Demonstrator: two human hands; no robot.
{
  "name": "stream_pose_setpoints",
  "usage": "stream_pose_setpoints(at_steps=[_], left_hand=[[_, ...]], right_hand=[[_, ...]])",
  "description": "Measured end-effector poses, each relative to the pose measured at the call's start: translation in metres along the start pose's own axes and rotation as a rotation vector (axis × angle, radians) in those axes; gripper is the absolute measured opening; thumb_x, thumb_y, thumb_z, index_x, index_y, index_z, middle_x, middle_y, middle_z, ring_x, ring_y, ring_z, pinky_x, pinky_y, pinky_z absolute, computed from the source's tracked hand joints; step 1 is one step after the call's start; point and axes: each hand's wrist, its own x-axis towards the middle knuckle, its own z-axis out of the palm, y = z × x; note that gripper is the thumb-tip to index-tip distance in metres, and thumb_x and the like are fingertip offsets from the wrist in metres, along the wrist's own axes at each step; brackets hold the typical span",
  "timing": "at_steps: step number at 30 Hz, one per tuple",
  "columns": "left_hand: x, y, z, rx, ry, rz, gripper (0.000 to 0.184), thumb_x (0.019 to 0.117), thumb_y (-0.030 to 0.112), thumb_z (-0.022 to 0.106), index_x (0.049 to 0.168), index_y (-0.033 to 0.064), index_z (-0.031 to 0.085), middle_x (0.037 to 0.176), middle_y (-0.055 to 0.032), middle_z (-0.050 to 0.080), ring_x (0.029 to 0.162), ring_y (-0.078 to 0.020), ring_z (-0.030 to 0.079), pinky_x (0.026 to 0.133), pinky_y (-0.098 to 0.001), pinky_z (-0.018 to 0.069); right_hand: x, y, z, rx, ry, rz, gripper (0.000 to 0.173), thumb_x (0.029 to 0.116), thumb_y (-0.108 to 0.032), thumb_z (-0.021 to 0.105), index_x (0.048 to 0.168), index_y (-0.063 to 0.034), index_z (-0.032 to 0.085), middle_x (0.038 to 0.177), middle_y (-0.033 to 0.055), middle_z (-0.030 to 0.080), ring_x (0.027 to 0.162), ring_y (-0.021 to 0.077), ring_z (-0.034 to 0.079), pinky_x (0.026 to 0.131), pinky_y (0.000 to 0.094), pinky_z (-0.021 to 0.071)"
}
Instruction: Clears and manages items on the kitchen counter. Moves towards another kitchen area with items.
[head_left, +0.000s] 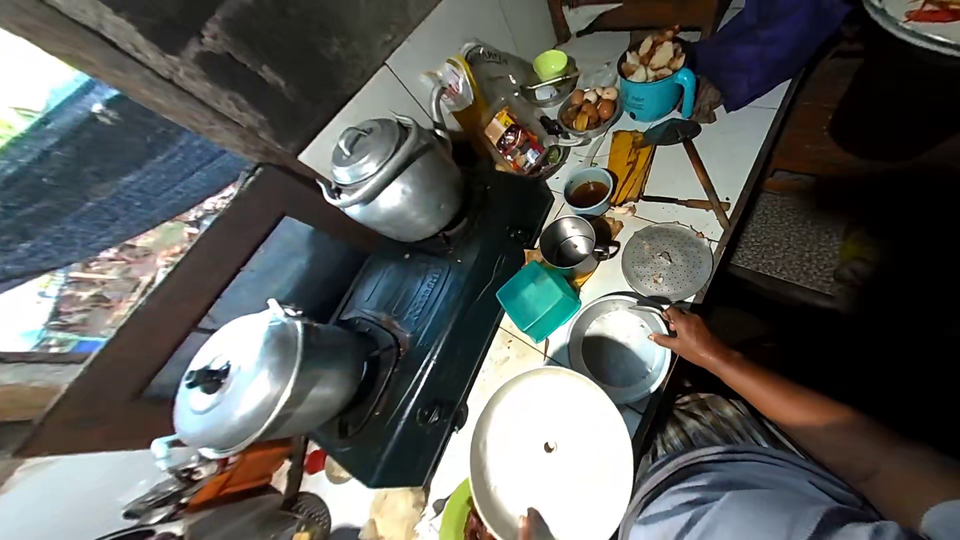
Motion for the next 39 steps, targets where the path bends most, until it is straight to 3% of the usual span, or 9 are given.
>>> stream_pose_setpoints(at_steps=[4, 12, 20, 27, 30, 32, 35, 37, 39], left_hand=[[0.018, -0.006, 0.025, 0.074, -0.160, -0.056, 0.020, 0.1080, 0.021, 0.039, 0.116, 0.0105, 0.055, 0.095, -0.0023, 0.071, 0.088, -0.0122, 0.072, 0.078, -0.0361, 0.0621], [0.034, -0.013, 0.065, 0.128, -0.339, -0.198, 0.034, 0.1077, 0.020, 0.037, 0.140, 0.0082, 0.040, 0.112, -0.0113, 0.068, 0.097, -0.0196, 0.072, 0.082, -0.0395, 0.0620], [0.033, -0.004, 0.069, 0.213, -0.394, -0.236, 0.021, 0.1042, 0.010, 0.038, 0.120, 0.0060, 0.050, 0.096, -0.0059, 0.073, 0.087, -0.0147, 0.074, 0.078, -0.0347, 0.0629], [0.043, -0.018, 0.058, -0.081, -0.485, -0.259, 0.023, 0.0724, 0.015, 0.078, 0.094, 0.0086, 0.073, 0.087, -0.0098, 0.076, 0.079, -0.0194, 0.075, 0.073, -0.0383, 0.0633], [0.046, -0.026, 0.056, -0.088, -0.476, -0.246, 0.030, 0.0709, 0.013, 0.080, 0.098, 0.0070, 0.070, 0.087, -0.0108, 0.076, 0.078, -0.0206, 0.075, 0.072, -0.0394, 0.0635], [0.046, -0.029, 0.059, -0.019, -0.413, -0.249, 0.031, 0.0798, 0.008, 0.065, 0.109, 0.0055, 0.058, 0.089, -0.0103, 0.075, 0.079, -0.0199, 0.075, 0.070, -0.0393, 0.0638], [0.046, -0.034, 0.066, 0.071, -0.347, -0.257, 0.028, 0.0955, 0.005, 0.049, 0.124, 0.0048, 0.048, 0.094, -0.0100, 0.073, 0.082, -0.0192, 0.074, 0.071, -0.0389, 0.0641], [0.044, -0.036, 0.068, 0.085, -0.323, -0.260, 0.029, 0.0958, 0.004, 0.047, 0.125, 0.0052, 0.047, 0.095, -0.0106, 0.072, 0.081, -0.0194, 0.074, 0.071, -0.0387, 0.0641], [0.043, -0.038, 0.069, 0.080, -0.316, -0.251, 0.033, 0.0918, 0.001, 0.049, 0.124, 0.0049, 0.047, 0.095, -0.0116, 0.072, 0.081, -0.0202, 0.074, 0.069, -0.0392, 0.0638]], right_hand=[[-0.008, -0.015, 0.004, 0.139, -0.002, 0.072, 0.042, 0.0979, -0.018, 0.061, 0.130, 0.0085, 0.057, 0.118, 0.0284, 0.065, 0.114, 0.0393, 0.064, 0.101, 0.0527, 0.0486], [-0.035, -0.038, -0.020, 0.342, -0.074, -0.015, 0.036, 0.1000, -0.013, 0.061, 0.129, 0.0066, 0.057, 0.117, 0.0237, 0.066, 0.107, 0.0298, 0.065, 0.098, 0.0437, 0.0504], [-0.034, -0.030, -0.024, 0.622, -0.206, -0.061, 0.030, 0.0936, -0.004, 0.067, 0.122, 0.0037, 0.060, 0.108, 0.0124, 0.068, 0.096, 0.0132, 0.065, 0.089, 0.0318, 0.0542], [-0.034, -0.030, -0.029, 0.733, -0.389, -0.060, 0.033, 0.0937, 0.005, 0.060, 0.127, 0.0003, 0.061, 0.116, 0.0080, 0.068, 0.101, 0.0089, 0.066, 0.090, 0.0286, 0.0557], [-0.035, -0.028, -0.032, 0.797, -0.498, -0.057, 0.028, 0.0983, 0.004, 0.055, 0.125, -0.0005, 0.061, 0.110, 0.0043, 0.068, 0.096, 0.0057, 0.065, 0.089, 0.0270, 0.0562], [-0.032, -0.031, -0.039, 0.769, -0.516, -0.061, 0.022, 0.1029, -0.002, 0.050, 0.121, -0.0007, 0.062, 0.102, 0.0012, 0.067, 0.088, 0.0031, 0.064, 0.083, 0.0251, 0.0555], [-0.001, -0.033, -0.055, 0.510, -0.263, -0.062, 0.033, 0.1089, -0.019, 0.049, 0.129, 0.0022, 0.064, 0.112, 0.0147, 0.070, 0.093, 0.0187, 0.069, 0.086, 0.0366, 0.0570], [0.037, -0.019, -0.060, 0.309, -0.033, 0.010, 0.035, 0.1076, -0.019, 0.053, 0.135, 0.0019, 0.062, 0.121, 0.0245, 0.068, 0.106, 0.0351, 0.068, 0.098, 0.0510, 0.0529], [0.075, 0.003, -0.058, 0.167, 0.169, 0.046, 0.038, 0.1016, -0.019, 0.063, 0.133, 0.0027, 0.062, 0.116, 0.0274, 0.068, 0.106, 0.0420, 0.067, 0.099, 0.0591, 0.0511]])
